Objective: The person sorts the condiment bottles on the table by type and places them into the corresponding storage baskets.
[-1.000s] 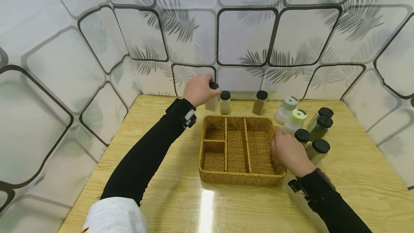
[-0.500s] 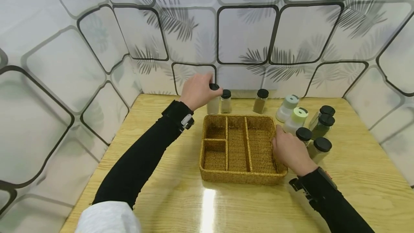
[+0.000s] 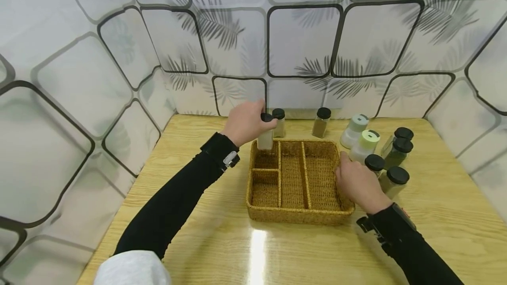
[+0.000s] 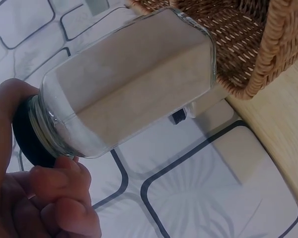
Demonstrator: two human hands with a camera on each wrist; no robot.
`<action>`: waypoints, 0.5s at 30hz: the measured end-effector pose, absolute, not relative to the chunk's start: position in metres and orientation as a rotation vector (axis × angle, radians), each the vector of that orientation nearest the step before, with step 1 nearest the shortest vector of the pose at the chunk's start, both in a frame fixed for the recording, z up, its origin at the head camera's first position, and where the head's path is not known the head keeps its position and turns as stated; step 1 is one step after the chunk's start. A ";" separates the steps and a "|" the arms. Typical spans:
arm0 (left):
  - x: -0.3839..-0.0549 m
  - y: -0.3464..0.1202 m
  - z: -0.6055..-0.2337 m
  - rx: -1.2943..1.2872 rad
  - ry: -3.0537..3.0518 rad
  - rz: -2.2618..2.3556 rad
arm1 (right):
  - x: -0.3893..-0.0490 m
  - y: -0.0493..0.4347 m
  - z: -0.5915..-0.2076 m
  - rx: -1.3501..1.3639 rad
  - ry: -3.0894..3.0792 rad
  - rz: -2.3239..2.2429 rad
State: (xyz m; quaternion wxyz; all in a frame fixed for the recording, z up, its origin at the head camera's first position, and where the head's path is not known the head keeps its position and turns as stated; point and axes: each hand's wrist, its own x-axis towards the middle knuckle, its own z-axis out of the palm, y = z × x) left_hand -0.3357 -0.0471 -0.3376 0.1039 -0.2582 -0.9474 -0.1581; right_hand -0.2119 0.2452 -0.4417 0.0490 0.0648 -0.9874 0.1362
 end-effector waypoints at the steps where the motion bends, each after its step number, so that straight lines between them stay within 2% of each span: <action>1: -0.336 -0.047 -0.339 -0.766 -2.798 -0.466 | -0.212 0.246 -0.442 0.198 -3.010 0.421; 15: -0.331 -0.040 -0.360 -0.834 -2.818 -0.481 | -0.214 0.248 -0.440 0.190 -3.032 0.448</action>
